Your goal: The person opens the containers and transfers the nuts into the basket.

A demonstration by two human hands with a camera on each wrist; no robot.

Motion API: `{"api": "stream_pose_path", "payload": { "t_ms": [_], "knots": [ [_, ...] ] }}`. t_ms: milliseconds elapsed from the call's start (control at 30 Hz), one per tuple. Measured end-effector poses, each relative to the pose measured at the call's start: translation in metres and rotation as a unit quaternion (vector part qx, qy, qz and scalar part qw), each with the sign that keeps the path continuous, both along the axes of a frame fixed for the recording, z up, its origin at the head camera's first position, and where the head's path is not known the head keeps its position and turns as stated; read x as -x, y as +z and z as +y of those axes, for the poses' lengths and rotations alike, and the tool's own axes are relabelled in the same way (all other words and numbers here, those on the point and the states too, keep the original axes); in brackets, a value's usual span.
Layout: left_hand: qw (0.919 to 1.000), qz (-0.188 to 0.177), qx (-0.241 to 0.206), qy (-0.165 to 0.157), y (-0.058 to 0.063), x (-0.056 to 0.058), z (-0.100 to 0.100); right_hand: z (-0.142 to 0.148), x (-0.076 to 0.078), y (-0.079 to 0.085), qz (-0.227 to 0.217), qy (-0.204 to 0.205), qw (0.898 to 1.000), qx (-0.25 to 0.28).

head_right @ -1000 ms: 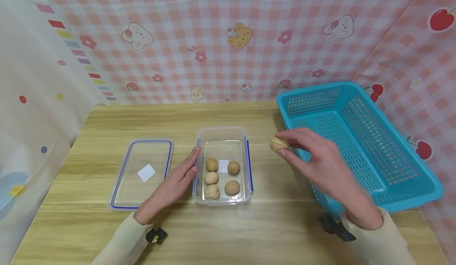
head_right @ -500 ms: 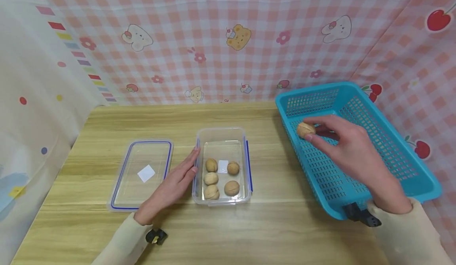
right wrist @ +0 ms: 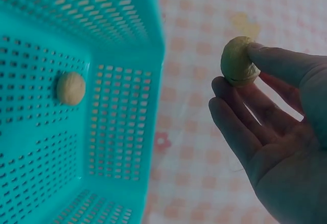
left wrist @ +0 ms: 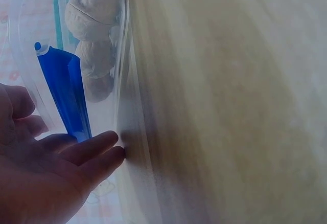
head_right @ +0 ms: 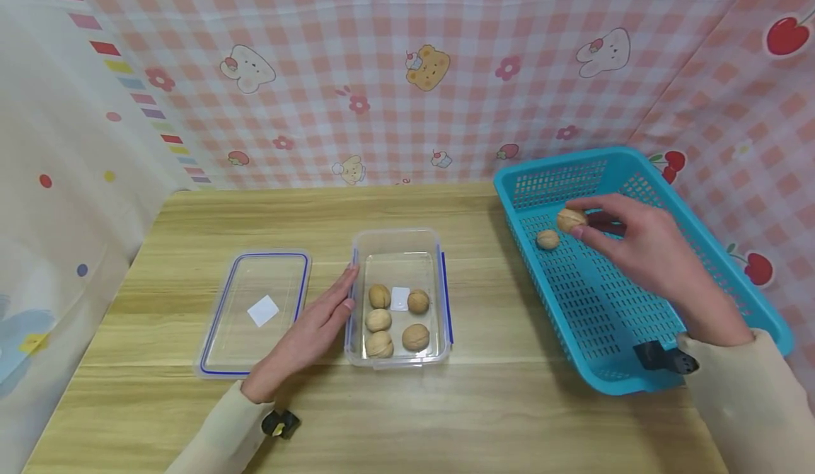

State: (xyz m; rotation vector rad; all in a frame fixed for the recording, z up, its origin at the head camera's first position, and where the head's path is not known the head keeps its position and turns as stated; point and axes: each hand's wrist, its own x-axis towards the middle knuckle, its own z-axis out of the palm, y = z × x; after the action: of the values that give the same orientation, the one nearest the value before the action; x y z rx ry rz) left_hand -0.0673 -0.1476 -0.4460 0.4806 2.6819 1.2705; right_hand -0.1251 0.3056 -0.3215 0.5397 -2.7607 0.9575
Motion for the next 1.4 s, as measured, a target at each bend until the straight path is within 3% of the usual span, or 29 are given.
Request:
{"api": "stream_pose_path", "payload": {
  "t_ms": [333,867,1100,1400],
  "knots": [
    [1.0,-0.003,0.001,0.0,-0.001,0.0,0.0,0.017,0.023,-0.009,-0.074,-0.036,0.996,-0.044],
    [1.0,-0.005,0.003,0.004,0.0,0.0,0.001,0.027,0.052,-0.026,-0.149,-0.031,0.985,-0.076],
    [1.0,0.001,0.002,0.001,0.0,0.0,0.0,0.033,0.065,-0.038,-0.205,-0.036,0.974,-0.085],
    [1.0,0.004,0.001,-0.003,-0.001,0.001,-0.001,0.039,0.075,-0.058,-0.22,-0.028,0.971,-0.087]
  ]
}}
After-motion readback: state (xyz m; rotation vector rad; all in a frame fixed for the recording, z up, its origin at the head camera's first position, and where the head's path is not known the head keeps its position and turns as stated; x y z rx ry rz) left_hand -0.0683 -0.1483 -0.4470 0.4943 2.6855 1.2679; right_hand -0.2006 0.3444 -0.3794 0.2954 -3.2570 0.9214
